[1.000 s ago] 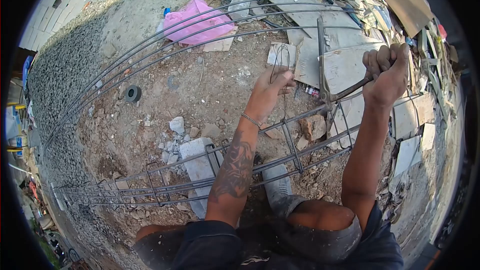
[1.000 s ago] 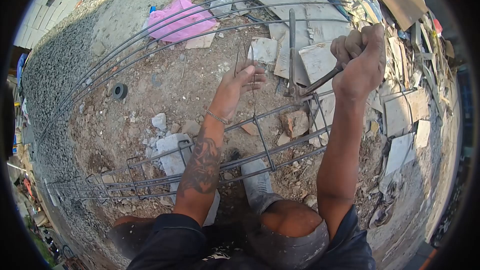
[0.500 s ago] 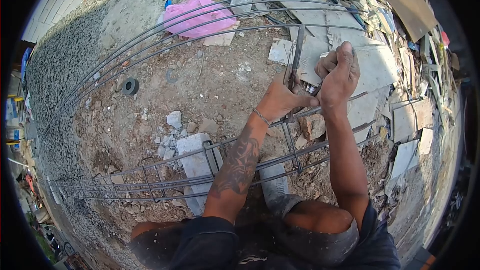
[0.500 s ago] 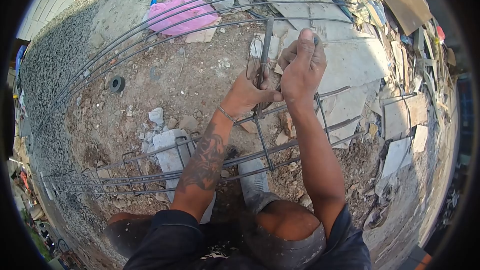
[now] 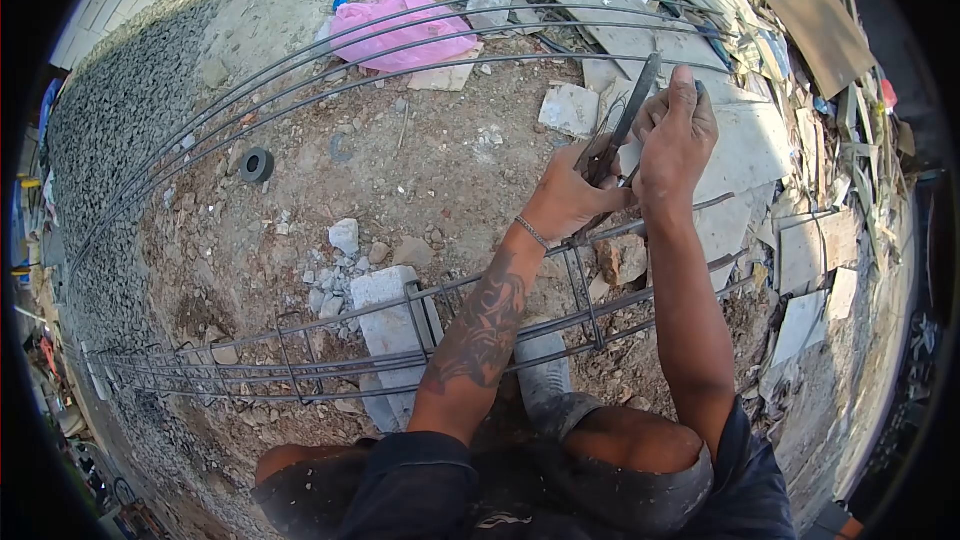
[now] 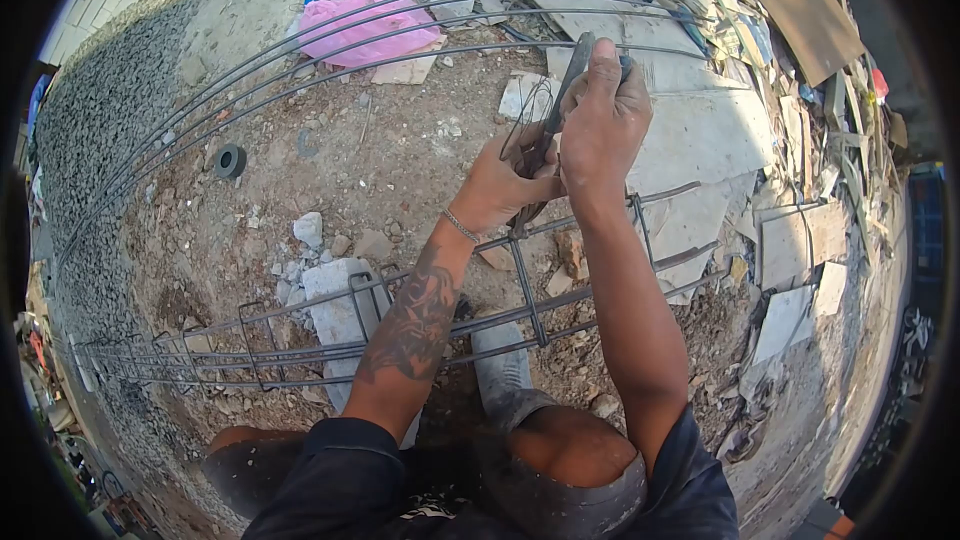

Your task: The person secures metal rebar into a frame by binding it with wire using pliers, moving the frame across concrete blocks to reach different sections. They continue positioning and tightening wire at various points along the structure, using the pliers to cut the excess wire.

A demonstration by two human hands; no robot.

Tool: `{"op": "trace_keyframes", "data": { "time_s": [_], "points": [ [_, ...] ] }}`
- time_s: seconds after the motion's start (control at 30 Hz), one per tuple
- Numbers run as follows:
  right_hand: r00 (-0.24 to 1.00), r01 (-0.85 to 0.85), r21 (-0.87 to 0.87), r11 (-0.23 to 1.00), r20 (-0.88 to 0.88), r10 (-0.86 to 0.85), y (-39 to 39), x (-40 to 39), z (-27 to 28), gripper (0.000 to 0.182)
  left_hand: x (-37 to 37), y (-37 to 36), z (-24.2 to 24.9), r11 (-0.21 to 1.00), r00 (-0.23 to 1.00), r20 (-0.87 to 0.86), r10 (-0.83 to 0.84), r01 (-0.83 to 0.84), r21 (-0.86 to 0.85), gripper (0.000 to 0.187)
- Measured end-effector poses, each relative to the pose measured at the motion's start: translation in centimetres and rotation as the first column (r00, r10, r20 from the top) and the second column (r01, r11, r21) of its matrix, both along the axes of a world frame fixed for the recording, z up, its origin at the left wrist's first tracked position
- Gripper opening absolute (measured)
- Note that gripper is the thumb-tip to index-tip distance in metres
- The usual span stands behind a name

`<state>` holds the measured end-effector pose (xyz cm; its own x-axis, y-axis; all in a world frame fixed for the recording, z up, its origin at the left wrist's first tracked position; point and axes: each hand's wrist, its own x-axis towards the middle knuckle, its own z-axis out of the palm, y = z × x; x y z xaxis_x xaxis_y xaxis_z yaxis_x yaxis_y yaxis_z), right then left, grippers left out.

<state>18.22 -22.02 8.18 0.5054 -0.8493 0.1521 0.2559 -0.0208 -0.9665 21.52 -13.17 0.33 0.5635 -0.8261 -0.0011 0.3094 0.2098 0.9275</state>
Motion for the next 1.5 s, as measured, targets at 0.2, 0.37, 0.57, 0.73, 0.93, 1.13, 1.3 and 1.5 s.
{"op": "trace_keyframes", "data": {
  "time_s": [0.2,0.37,0.57,0.73,0.93,1.13,1.3,1.5],
  "points": [
    [0.974,0.115,-0.146,0.983,-0.175,-0.140,-1.2,0.8,-0.3,0.031,0.4,-0.4,-0.2,0.998,0.997,-0.070,-0.030,0.026,-0.057,0.058],
    [0.972,0.188,0.018,0.982,-0.145,-0.183,-1.9,1.7,-1.0,0.034,0.7,-0.9,-0.7,0.996,0.996,0.027,-0.083,0.082,0.041,0.062],
    [0.953,0.176,0.098,0.979,-0.266,-0.145,-2.1,2.0,-1.2,0.033,0.5,-1.0,0.1,0.996,0.991,-0.128,-0.036,0.046,0.076,0.035],
    [0.946,0.173,0.006,0.985,-0.279,-0.164,-3.4,4.2,-2.8,0.040,0.1,-0.2,1.6,0.990,0.996,-0.083,0.036,-0.025,0.135,0.025],
    [0.923,-0.371,0.325,0.870,0.028,0.384,-2.9,2.0,1.6,0.041,1.4,2.0,1.8,0.933,0.947,-0.068,-0.313,0.293,-0.210,0.083],
    [0.687,-0.726,0.240,0.644,0.282,0.669,-2.3,1.2,2.0,0.041,2.3,1.6,2.6,0.888,0.829,-0.322,-0.458,0.404,-0.221,0.071],
    [0.697,-0.707,0.109,0.698,-0.057,0.715,-2.0,0.8,3.8,0.031,-1.2,0.2,3.7,0.947,0.996,0.017,0.087,-0.088,0.308,0.028],
    [0.965,-0.194,-0.306,0.932,-0.229,0.126,6.7,1.8,3.7,0.032,-2.4,0.5,0.2,0.802,0.794,0.442,0.417,-0.550,0.231,0.017]
  ]
}}
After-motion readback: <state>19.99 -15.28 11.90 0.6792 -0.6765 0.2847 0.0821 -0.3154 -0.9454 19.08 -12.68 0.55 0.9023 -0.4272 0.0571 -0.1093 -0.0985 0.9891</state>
